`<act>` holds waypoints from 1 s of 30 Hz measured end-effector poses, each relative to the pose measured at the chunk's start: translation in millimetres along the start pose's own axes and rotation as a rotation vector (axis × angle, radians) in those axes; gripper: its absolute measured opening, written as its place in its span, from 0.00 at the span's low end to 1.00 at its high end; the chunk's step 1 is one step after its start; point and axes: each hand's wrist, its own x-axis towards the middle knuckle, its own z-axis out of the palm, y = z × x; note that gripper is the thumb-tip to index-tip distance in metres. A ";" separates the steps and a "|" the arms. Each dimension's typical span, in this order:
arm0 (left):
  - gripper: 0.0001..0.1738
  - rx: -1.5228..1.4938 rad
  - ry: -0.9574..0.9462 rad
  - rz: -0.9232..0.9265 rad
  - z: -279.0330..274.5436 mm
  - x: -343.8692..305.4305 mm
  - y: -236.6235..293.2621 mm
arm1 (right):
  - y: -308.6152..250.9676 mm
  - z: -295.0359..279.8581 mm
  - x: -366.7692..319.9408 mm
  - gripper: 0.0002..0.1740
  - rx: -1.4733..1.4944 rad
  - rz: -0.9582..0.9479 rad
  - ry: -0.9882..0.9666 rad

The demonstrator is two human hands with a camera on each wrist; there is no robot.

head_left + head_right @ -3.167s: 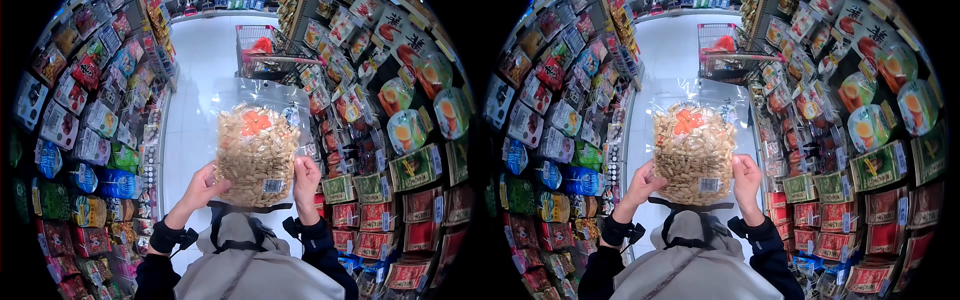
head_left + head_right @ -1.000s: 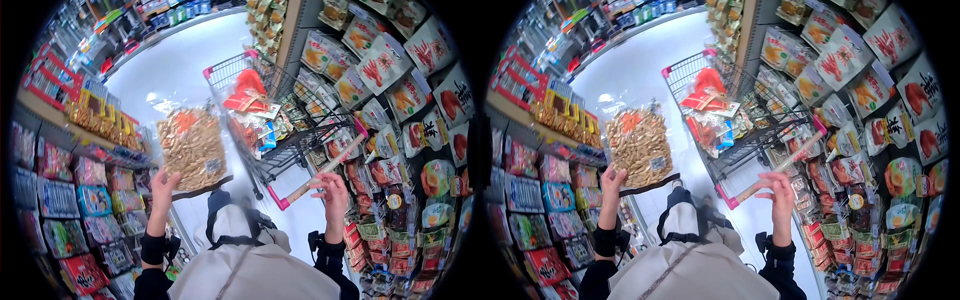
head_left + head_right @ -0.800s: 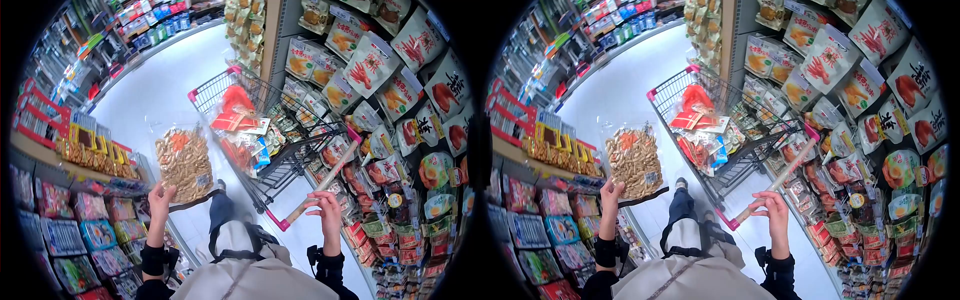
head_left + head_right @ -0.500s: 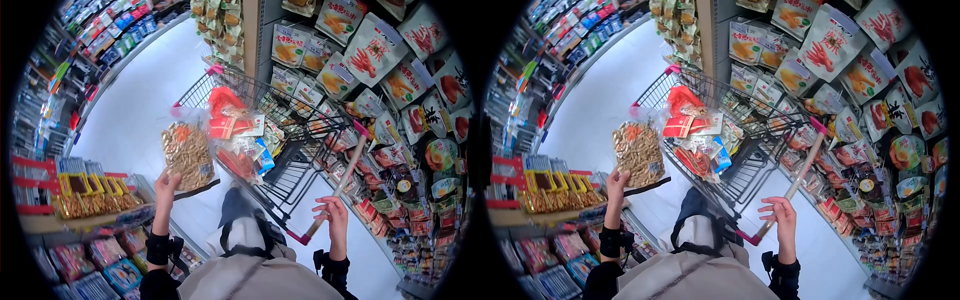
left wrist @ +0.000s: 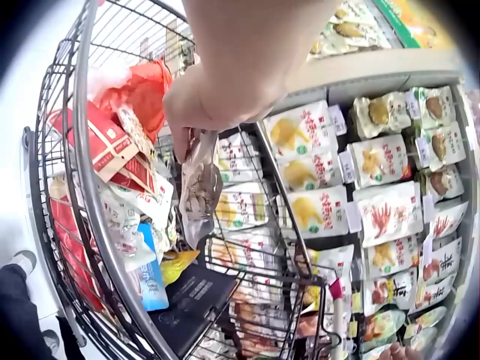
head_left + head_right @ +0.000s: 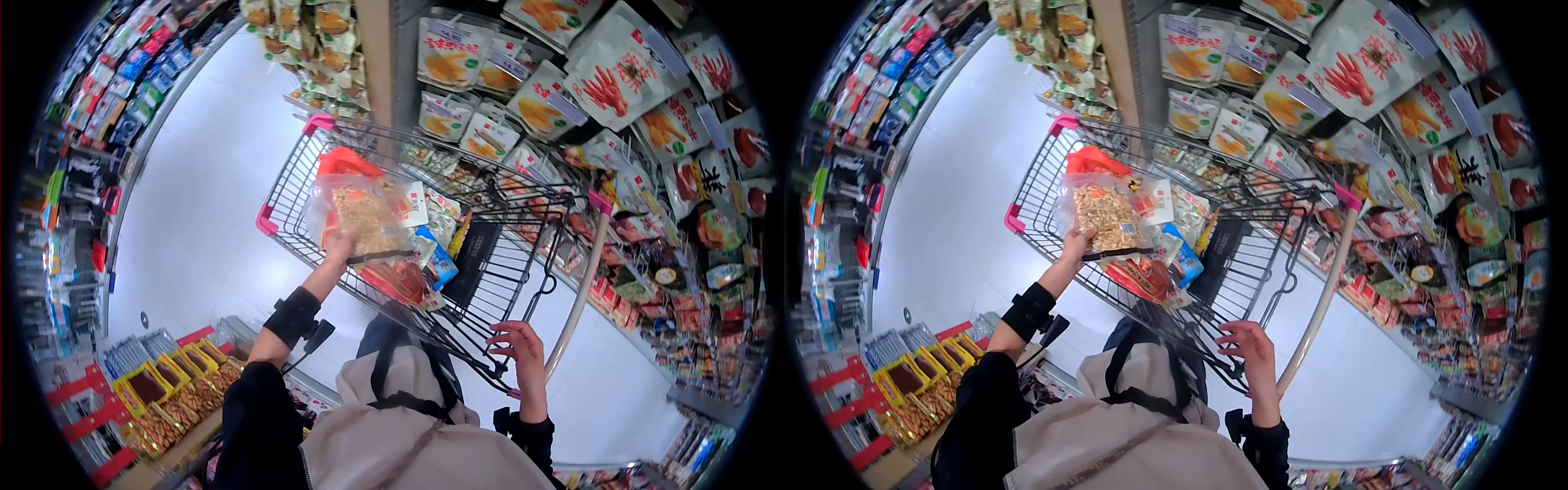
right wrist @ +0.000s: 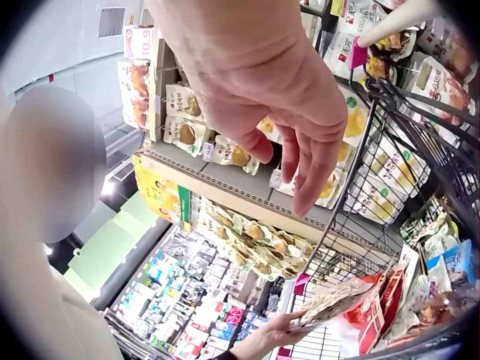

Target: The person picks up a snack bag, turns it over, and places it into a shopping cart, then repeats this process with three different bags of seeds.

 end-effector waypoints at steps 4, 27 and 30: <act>0.17 0.318 -0.146 0.095 48.0 25.8 -39.2 | 11.5 3.2 5.0 0.13 0.051 0.024 0.017; 0.34 0.934 -0.567 0.342 256.4 -32.2 -102.9 | 64.8 -18.5 -34.7 0.12 0.266 0.122 0.352; 0.34 0.918 -0.603 0.377 272.4 -38.6 -110.4 | 67.1 -17.4 -38.0 0.12 0.285 0.119 0.352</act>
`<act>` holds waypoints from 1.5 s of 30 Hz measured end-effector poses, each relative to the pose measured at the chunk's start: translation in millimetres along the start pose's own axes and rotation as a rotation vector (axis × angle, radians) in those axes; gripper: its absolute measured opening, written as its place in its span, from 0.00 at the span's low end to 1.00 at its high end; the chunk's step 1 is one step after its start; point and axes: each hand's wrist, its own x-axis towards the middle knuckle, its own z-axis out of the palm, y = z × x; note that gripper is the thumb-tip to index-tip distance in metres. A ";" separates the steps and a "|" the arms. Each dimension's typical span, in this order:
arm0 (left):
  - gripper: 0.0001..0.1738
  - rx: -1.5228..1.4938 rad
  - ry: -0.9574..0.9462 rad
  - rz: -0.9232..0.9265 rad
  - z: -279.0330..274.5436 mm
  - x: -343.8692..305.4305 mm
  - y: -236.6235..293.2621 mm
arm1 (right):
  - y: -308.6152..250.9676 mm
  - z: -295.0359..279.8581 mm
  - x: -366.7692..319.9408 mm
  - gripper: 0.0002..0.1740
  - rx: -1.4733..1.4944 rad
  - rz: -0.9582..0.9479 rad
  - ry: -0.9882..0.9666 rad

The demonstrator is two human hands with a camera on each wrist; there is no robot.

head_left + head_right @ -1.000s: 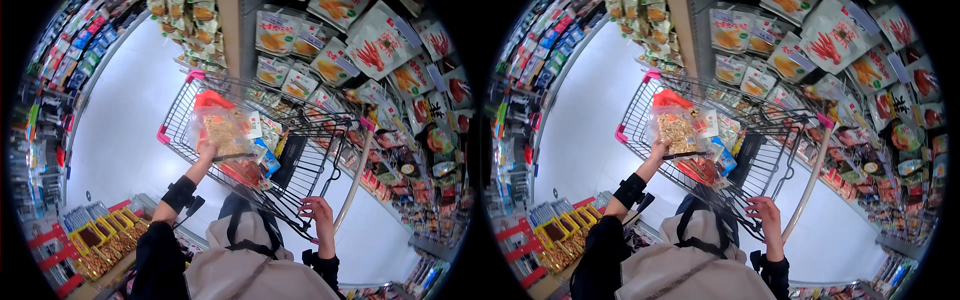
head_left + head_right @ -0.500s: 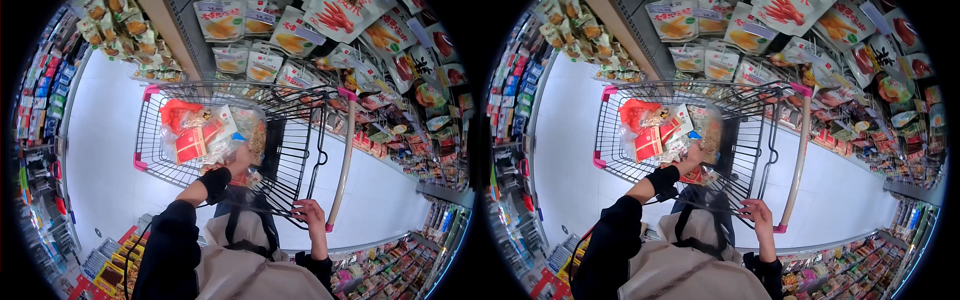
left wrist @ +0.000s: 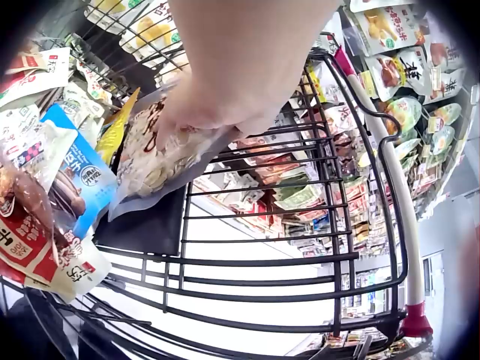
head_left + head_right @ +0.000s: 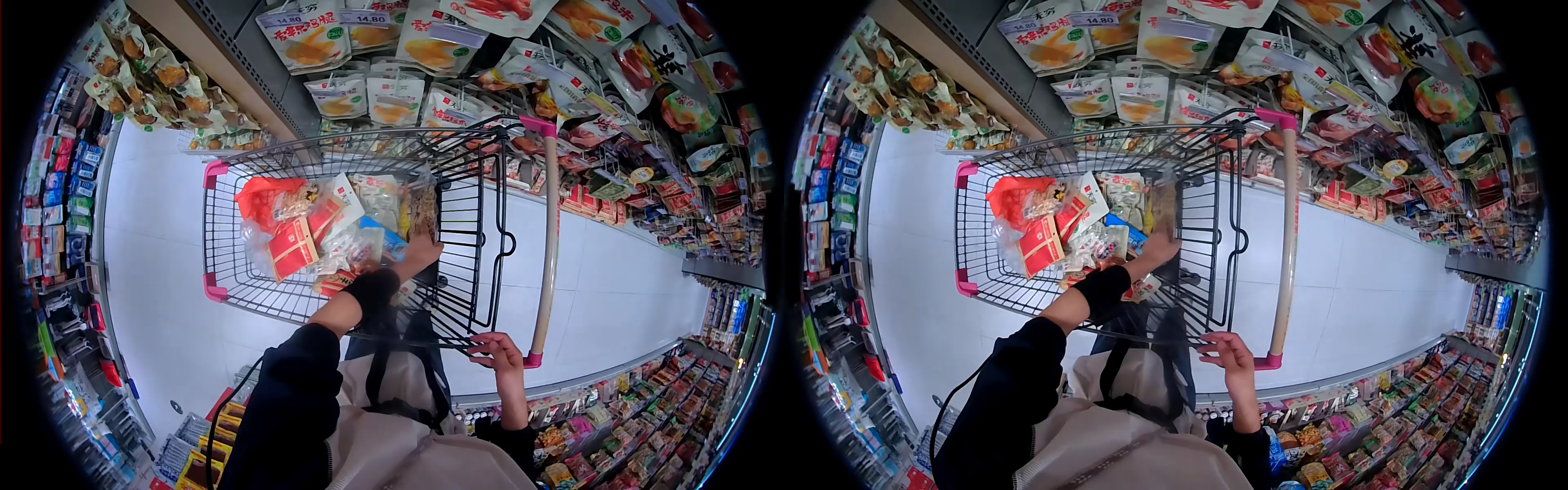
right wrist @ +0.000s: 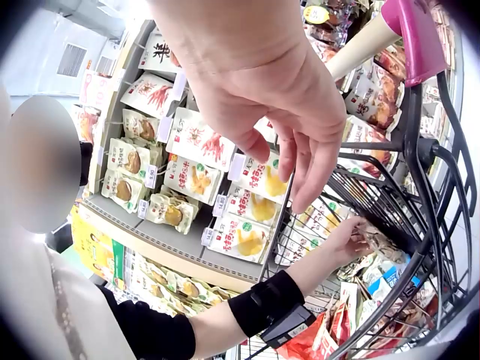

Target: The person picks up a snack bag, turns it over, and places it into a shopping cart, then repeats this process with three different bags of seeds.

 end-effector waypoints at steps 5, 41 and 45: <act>0.35 0.131 0.382 0.216 42.7 31.4 -32.5 | 5.7 -7.9 -8.1 0.12 -0.007 -0.018 0.006; 0.28 -0.826 0.400 0.188 -168.8 -151.8 69.9 | -5.4 -87.5 -59.4 0.14 0.050 -0.287 -0.047; 0.29 -0.802 0.343 0.301 -146.6 -187.8 136.6 | 0.4 -135.8 -79.5 0.15 0.145 -0.520 -0.028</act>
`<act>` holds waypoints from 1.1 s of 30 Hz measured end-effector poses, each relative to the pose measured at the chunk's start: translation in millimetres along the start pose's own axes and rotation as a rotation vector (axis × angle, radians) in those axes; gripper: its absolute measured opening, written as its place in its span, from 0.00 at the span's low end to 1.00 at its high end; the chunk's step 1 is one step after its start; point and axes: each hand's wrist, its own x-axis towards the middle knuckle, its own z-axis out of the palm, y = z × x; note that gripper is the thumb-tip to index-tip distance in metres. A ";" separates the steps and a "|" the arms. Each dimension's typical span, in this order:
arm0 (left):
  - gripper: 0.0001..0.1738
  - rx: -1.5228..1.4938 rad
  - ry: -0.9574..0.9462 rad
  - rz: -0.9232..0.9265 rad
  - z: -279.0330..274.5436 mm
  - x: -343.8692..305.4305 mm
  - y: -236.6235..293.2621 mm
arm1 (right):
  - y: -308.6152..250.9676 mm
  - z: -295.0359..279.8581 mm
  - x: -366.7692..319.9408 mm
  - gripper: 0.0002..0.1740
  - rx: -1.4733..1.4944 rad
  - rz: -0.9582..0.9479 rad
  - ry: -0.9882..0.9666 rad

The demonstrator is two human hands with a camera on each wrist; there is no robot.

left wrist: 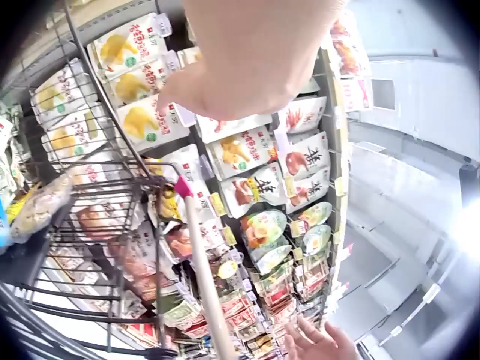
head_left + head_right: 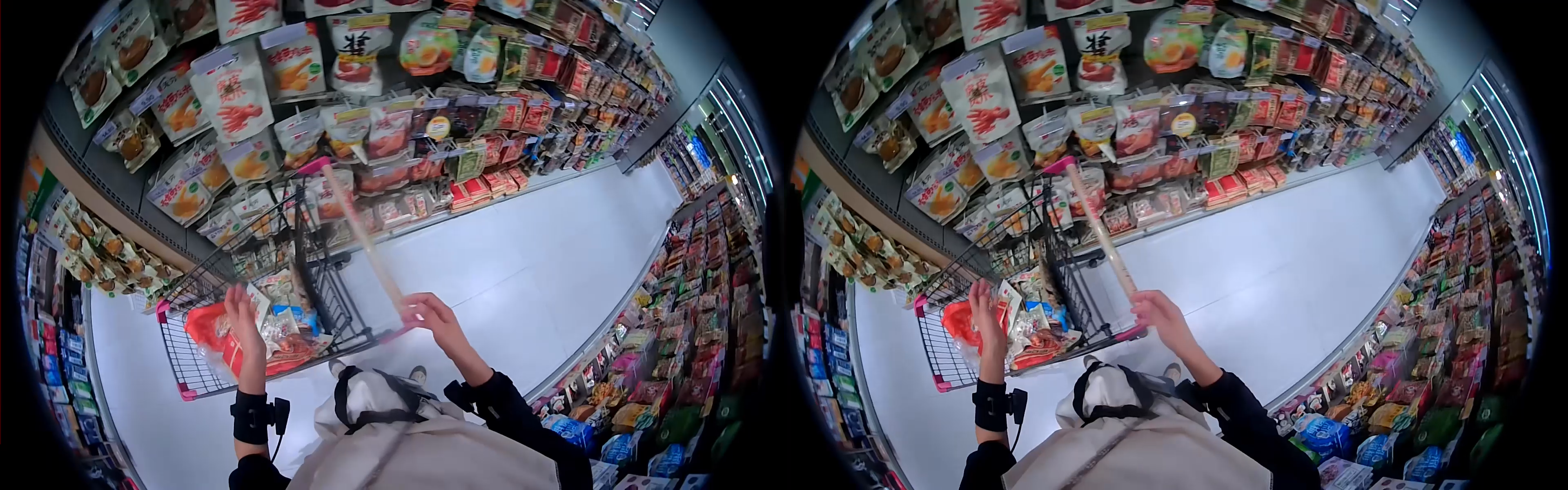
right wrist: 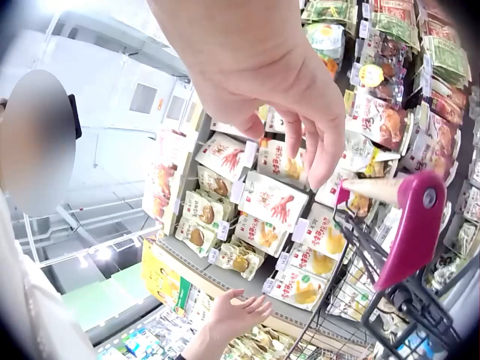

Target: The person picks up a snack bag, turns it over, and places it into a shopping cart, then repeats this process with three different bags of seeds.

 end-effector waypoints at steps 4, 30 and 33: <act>0.28 -0.059 -0.150 0.097 76.5 -54.9 34.6 | -25.8 -55.3 -29.6 0.18 0.028 -0.083 0.105; 0.17 -0.277 -0.926 -0.203 425.1 -263.6 4.8 | -37.5 -308.1 -196.2 0.21 0.188 -0.251 0.796; 0.16 -0.271 -0.931 -0.208 455.7 -255.9 -6.4 | -37.1 -332.1 -182.3 0.21 0.185 -0.242 0.831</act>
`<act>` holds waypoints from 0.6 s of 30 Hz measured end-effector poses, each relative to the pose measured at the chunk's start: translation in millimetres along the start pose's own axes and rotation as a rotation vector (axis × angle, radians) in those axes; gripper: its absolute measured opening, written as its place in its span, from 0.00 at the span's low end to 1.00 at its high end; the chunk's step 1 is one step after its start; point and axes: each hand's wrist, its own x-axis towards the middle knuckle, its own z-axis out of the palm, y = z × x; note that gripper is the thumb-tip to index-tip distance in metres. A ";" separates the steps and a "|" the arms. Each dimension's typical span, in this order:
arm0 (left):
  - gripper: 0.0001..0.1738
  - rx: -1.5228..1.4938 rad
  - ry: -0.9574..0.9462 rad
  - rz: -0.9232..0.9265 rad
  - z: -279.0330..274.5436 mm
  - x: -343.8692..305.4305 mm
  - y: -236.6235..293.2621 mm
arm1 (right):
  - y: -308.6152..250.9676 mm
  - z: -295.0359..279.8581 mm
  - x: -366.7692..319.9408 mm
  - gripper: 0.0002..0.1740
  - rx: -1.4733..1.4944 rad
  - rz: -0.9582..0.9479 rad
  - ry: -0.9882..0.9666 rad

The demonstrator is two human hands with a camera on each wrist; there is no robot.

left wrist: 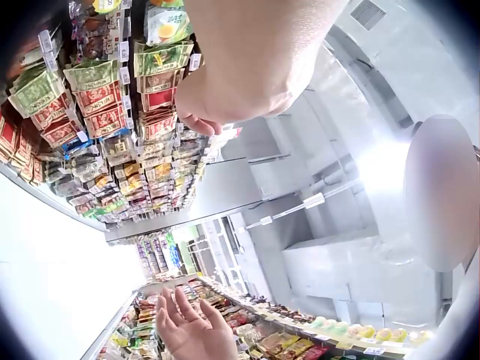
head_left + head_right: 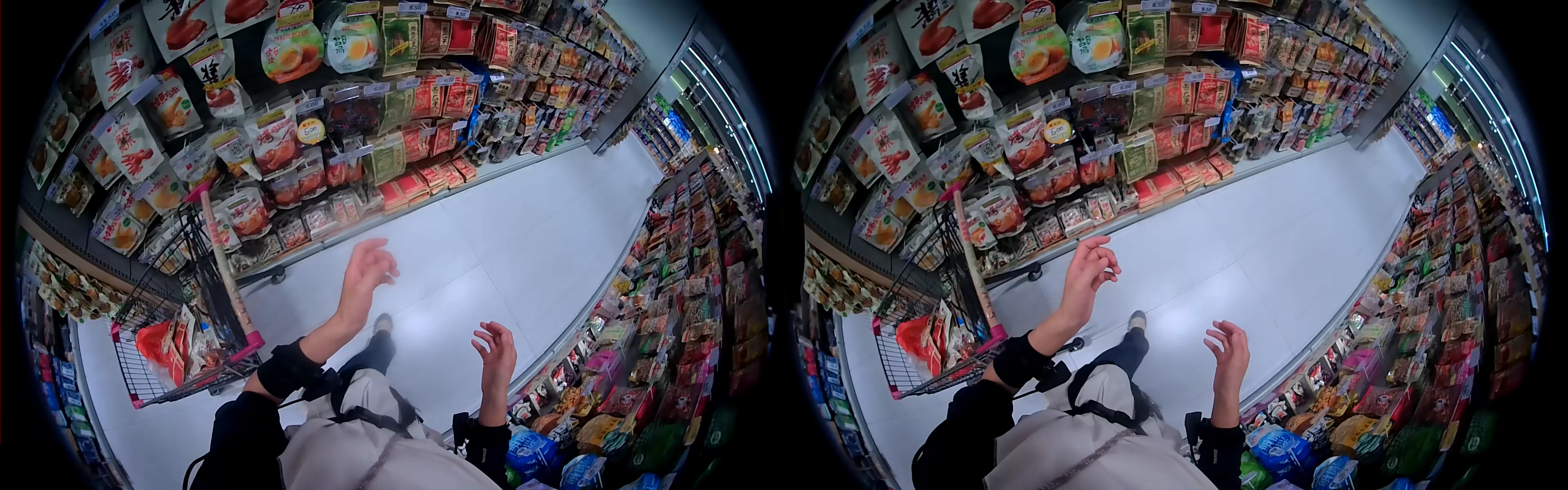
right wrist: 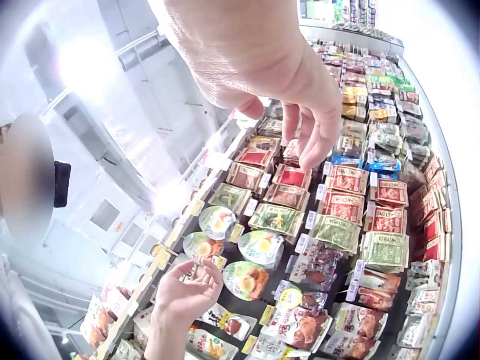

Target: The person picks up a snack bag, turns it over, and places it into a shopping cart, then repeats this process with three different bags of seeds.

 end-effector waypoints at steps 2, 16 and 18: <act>0.15 0.025 0.002 -0.014 -0.3 22.7 -10.8 | 2.8 -0.3 23.5 0.20 -0.011 0.008 -0.018; 0.14 0.039 0.269 -0.170 -36.6 191.7 -68.2 | -22.9 38.6 239.0 0.20 -0.091 0.145 -0.124; 0.14 0.031 0.284 -0.176 -32.2 210.1 -67.9 | -25.6 41.3 251.6 0.20 -0.067 0.170 -0.118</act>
